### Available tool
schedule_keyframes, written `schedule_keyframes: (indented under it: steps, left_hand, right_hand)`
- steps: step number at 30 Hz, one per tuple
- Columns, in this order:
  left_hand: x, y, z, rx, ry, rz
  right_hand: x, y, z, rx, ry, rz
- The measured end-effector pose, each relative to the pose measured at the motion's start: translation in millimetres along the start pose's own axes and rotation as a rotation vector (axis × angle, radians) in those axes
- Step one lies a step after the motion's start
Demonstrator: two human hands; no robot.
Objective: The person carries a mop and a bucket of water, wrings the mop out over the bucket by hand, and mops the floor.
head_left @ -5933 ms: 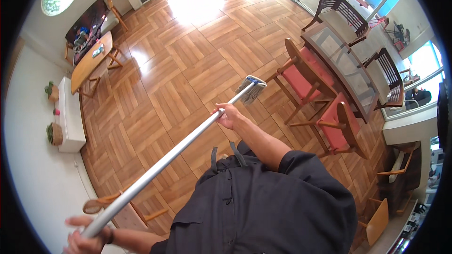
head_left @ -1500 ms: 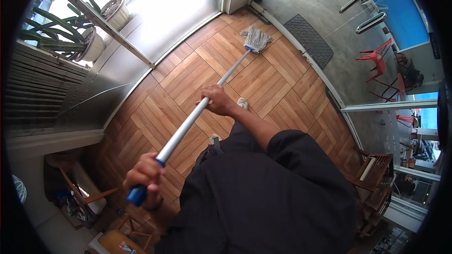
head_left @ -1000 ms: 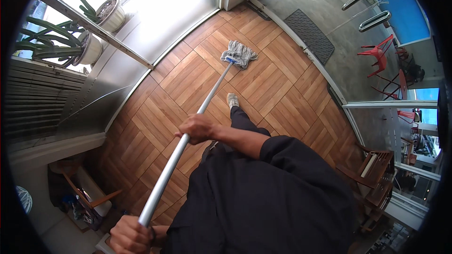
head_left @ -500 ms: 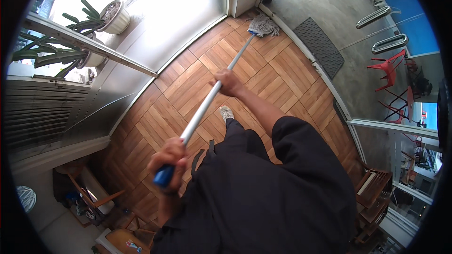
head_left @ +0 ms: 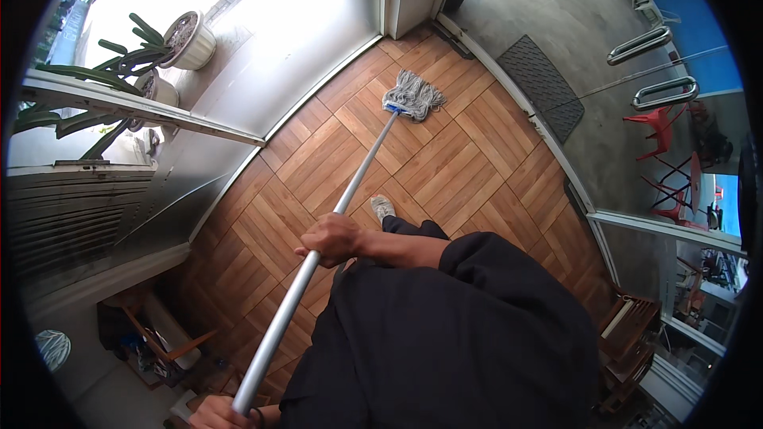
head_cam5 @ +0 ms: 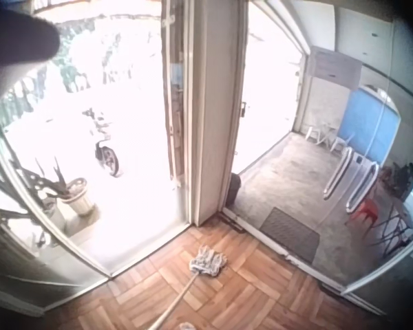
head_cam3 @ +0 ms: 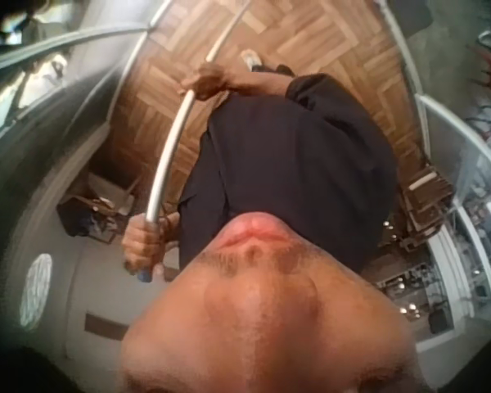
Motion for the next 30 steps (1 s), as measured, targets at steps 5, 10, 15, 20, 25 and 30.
schedule_keyframes:
  steps: [5, 10, 15, 20, 25, 30]
  left_hand:
    - [95, 4, 8, 0.052, -0.056, 0.034]
    - [210, 29, 3, -0.002, -0.38, -0.307]
    - [264, 29, 30, -0.041, -0.436, -0.309]
    - [166, -29, 34, -0.183, -0.337, -0.254]
    - [14, -118, 73, -0.388, -0.143, -0.329]
    - [-132, -135, 94, -0.168, 0.17, -0.134]
  right_hand:
    - [-89, -66, 24, 0.057, 0.056, 0.156]
    - [-204, -126, 35, 0.162, 0.291, 0.343]
    - [-244, -145, 64, 0.01, 0.678, 0.555]
    - [-212, -87, 44, -0.19, 0.502, 0.321]
    - [-107, 27, 0, -0.132, 0.421, 0.198]
    - [14, 139, -22, -0.047, 0.239, -0.079]
Point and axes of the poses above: each hand's wrist, its own z-axis away from the middle knuckle, its own y-axis out of the palm, x = y × z, the point moved 8 cm from there along -z, towards the middle knuckle, and after that the axes turned 1 degree about x, right-handed, at the moved point
